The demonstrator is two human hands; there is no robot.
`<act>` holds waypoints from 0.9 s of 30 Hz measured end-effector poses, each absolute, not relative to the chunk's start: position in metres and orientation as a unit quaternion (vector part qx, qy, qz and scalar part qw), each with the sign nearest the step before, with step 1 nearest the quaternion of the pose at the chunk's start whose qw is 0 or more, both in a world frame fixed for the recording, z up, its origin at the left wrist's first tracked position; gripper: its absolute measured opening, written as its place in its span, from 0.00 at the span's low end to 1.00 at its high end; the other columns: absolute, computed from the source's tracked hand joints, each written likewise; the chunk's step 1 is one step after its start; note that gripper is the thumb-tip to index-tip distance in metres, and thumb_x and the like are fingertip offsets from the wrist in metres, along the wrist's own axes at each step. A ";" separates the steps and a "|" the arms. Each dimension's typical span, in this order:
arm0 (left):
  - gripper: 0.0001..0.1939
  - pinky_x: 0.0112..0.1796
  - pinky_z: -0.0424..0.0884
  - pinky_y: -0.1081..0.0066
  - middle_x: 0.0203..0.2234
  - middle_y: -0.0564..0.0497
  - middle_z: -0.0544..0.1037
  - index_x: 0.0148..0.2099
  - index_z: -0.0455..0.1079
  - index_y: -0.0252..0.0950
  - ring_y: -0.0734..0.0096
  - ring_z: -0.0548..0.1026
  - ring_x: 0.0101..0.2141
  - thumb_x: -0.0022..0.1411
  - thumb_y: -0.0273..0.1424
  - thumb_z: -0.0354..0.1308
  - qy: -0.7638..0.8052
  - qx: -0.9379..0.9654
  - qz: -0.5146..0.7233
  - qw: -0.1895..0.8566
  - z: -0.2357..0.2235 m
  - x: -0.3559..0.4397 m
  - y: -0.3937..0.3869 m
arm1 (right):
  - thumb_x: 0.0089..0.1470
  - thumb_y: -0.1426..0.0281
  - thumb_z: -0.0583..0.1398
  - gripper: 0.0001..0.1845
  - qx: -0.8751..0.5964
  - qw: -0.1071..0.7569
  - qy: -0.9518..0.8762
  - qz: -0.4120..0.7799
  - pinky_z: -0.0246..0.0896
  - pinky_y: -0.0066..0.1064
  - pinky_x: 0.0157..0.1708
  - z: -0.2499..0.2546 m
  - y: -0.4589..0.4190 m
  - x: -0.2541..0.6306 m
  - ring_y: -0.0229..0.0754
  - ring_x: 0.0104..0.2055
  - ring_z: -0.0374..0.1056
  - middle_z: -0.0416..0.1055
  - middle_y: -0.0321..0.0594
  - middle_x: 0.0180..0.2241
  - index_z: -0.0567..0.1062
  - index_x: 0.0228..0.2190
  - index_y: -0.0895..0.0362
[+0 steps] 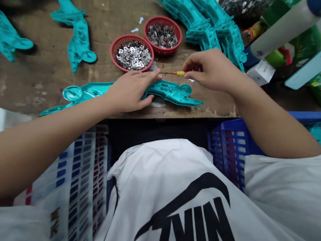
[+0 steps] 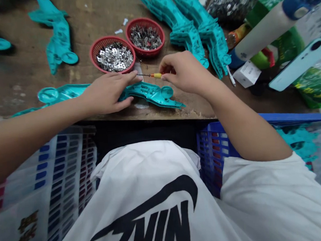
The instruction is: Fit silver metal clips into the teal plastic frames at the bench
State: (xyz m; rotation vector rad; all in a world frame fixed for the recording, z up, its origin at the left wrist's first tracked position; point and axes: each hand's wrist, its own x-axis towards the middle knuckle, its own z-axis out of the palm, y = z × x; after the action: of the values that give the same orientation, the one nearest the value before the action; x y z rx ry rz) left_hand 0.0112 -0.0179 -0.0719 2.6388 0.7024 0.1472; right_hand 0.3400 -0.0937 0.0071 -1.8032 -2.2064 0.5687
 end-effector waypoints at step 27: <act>0.40 0.87 0.66 0.30 0.87 0.49 0.76 0.84 0.82 0.52 0.32 0.73 0.86 0.72 0.40 0.66 0.232 0.951 0.035 0.203 -0.066 0.010 -0.017 | 0.79 0.59 0.67 0.22 -0.614 0.090 -0.764 0.179 0.82 0.48 0.55 0.010 -0.108 0.281 0.61 0.56 0.87 0.90 0.51 0.60 0.82 0.68 0.50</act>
State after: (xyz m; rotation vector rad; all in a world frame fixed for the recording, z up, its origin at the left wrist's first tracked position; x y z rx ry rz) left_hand 0.0098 -0.0170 -0.0660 2.6532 0.6478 0.0987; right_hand 0.2813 -0.1075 0.0100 -1.8252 -2.2700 0.5317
